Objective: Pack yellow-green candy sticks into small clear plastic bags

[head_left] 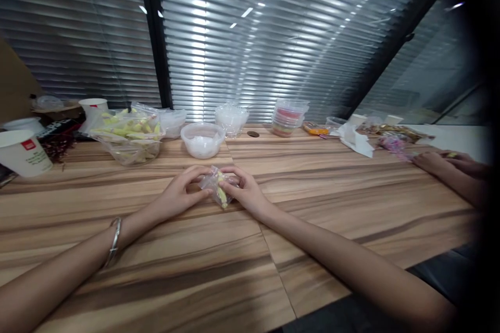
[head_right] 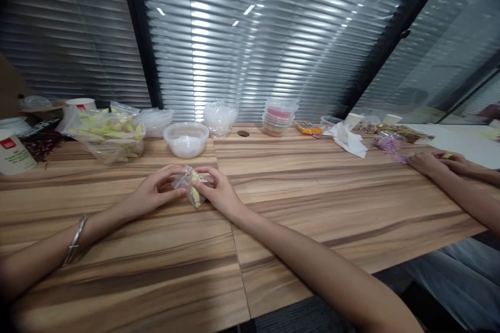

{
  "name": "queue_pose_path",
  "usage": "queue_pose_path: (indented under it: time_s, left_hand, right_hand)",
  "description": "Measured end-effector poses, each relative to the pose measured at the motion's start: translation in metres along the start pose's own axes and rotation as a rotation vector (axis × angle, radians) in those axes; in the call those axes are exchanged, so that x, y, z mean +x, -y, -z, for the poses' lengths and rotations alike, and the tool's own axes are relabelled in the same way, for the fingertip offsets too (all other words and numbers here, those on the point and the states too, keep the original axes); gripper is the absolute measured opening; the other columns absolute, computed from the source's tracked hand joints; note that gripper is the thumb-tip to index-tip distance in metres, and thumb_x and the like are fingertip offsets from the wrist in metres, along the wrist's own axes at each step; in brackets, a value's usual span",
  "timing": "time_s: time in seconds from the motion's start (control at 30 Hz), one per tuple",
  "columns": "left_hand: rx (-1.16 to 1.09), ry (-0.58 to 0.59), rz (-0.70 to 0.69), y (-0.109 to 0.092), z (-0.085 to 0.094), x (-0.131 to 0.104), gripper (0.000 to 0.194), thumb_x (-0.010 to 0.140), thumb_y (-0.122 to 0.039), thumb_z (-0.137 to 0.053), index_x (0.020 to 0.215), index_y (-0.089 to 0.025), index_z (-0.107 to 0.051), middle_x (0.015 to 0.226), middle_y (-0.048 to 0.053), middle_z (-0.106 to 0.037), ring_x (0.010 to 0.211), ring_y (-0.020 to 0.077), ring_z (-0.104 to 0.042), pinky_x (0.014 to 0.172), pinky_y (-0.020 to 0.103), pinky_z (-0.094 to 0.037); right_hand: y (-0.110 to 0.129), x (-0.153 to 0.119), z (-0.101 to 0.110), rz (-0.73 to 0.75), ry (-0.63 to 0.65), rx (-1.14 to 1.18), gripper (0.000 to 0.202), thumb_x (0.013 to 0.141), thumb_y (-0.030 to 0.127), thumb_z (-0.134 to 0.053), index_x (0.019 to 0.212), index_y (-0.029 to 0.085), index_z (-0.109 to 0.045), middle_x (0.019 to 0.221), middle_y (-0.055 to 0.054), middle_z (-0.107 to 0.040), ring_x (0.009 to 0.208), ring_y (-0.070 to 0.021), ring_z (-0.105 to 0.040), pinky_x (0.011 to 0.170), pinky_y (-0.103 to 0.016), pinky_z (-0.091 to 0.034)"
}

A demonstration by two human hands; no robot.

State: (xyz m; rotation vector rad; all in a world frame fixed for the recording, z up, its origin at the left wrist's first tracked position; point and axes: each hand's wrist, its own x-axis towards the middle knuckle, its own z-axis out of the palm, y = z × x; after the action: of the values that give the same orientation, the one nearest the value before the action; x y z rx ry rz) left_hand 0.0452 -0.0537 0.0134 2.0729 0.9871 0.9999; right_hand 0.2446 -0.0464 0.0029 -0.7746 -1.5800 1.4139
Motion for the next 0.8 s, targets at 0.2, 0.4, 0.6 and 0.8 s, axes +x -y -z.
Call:
queue_pose_path:
  time_s: [0.2, 0.4, 0.6, 0.8]
  left_hand:
    - [0.144, -0.019, -0.081, -0.0054, 0.0018, -0.0007, 0.035, 0.081, -0.036, -0.057, 0.113, -0.022, -0.057, 0.115, 0.008, -0.055, 0.108, 0.0214, -0.051, 0.093, 0.036, -0.043]
    - [0.159, 0.023, -0.120, -0.0067, 0.0025, -0.0016, 0.035, 0.083, -0.034, -0.055, 0.115, -0.021, -0.056, 0.115, 0.008, -0.054, 0.107, 0.0201, -0.051, 0.092, 0.033, -0.042]
    - [0.172, 0.054, -0.165, -0.0066, 0.0026, 0.0000, 0.029, 0.083, -0.033, -0.055, 0.110, -0.022, -0.060, 0.112, 0.007, -0.055, 0.106, 0.0196, -0.051, 0.092, 0.032, -0.042]
    - [0.159, 0.087, -0.186, -0.0054, -0.0005, -0.0006, 0.028, 0.085, -0.031, -0.052, 0.110, -0.021, -0.059, 0.111, 0.007, -0.055, 0.104, 0.0190, -0.051, 0.090, 0.031, -0.041]
  right_hand:
    - [-0.0024, 0.0002, 0.0002, 0.017, -0.018, -0.012, 0.035, 0.076, 0.036, -0.062, 0.107, 0.022, -0.053, 0.079, 0.000, -0.062, 0.065, -0.0118, -0.057, 0.054, -0.022, -0.046]
    - [-0.0026, -0.0006, 0.0015, 0.035, -0.013, 0.007, 0.035, 0.076, 0.034, -0.063, 0.107, 0.021, -0.056, 0.089, -0.002, -0.064, 0.072, -0.0126, -0.059, 0.061, -0.023, -0.047]
    - [-0.0015, -0.0007, 0.0022, 0.019, -0.018, 0.000, 0.038, 0.074, 0.034, -0.065, 0.107, 0.016, -0.059, 0.088, -0.005, -0.067, 0.071, -0.0141, -0.061, 0.062, -0.025, -0.048]
    - [-0.0005, -0.0014, 0.0016, 0.029, -0.023, -0.032, 0.038, 0.075, 0.034, -0.064, 0.109, 0.018, -0.061, 0.097, -0.006, -0.067, 0.078, -0.0168, -0.063, 0.065, -0.027, -0.050]
